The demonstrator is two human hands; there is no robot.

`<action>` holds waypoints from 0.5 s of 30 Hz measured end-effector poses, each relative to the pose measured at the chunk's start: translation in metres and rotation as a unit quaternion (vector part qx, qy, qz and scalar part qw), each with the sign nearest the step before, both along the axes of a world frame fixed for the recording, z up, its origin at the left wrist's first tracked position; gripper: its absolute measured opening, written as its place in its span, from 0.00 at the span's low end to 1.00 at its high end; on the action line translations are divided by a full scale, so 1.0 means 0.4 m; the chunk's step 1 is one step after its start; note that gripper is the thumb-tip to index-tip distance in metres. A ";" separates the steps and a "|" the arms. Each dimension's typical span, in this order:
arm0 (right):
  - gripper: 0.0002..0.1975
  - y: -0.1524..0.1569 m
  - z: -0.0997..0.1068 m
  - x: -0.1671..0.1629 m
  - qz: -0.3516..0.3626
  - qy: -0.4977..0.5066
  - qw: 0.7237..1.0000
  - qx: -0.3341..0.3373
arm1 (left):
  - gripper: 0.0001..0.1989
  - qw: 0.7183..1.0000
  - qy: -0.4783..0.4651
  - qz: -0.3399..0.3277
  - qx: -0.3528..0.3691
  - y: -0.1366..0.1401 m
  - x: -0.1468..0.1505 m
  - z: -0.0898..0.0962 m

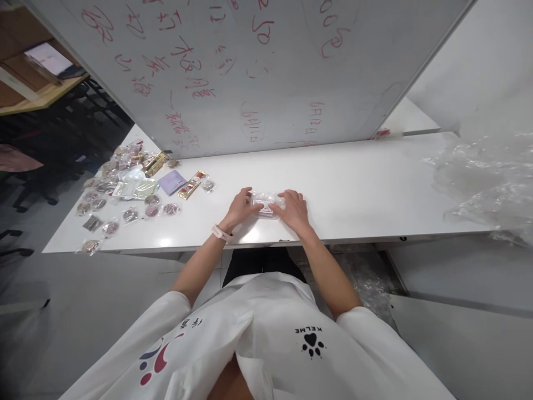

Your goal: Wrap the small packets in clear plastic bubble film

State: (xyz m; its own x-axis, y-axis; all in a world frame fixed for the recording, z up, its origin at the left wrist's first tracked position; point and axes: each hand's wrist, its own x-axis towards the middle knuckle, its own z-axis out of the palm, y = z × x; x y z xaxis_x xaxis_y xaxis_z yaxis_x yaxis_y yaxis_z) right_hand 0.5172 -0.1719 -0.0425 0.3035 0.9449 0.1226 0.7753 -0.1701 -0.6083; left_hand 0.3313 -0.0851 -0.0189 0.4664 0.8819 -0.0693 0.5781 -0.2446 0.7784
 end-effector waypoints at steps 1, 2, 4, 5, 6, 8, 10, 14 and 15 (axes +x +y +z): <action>0.29 0.006 0.007 0.012 0.010 0.018 1.000 -0.020 | 0.40 0.998 -0.026 -0.009 -0.050 0.009 0.005 0.002; 0.34 0.013 0.014 0.024 0.022 0.041 0.998 -0.041 | 0.43 0.994 -0.051 -0.019 -0.091 0.017 0.010 0.002; 0.41 0.024 0.028 0.046 0.049 0.097 0.991 -0.076 | 0.44 0.985 -0.102 -0.027 -0.135 0.027 0.021 0.000; 0.41 0.026 0.035 0.053 0.062 0.125 0.986 -0.091 | 0.43 0.982 -0.128 -0.028 -0.139 0.028 0.025 -0.003; 0.40 0.025 0.041 0.057 0.071 0.150 0.981 -0.102 | 0.41 0.978 -0.158 -0.029 -0.136 0.024 0.027 -0.007; 0.33 0.010 0.047 0.054 0.077 0.182 0.974 -0.115 | 0.37 0.967 -0.220 -0.042 -0.124 0.007 0.027 -0.014; 0.26 -0.020 0.043 0.034 0.058 0.210 0.972 -0.092 | 0.33 0.954 -0.271 -0.064 -0.109 -0.021 0.026 -0.021; 0.20 -0.097 0.003 -0.014 0.003 0.330 0.944 0.031 | 0.28 0.950 -0.292 -0.072 -0.081 -0.085 0.049 -0.028; 0.20 -0.112 -0.010 -0.013 -0.002 0.359 0.932 0.053 | 0.25 0.954 -0.283 -0.068 -0.073 -0.099 0.060 -0.028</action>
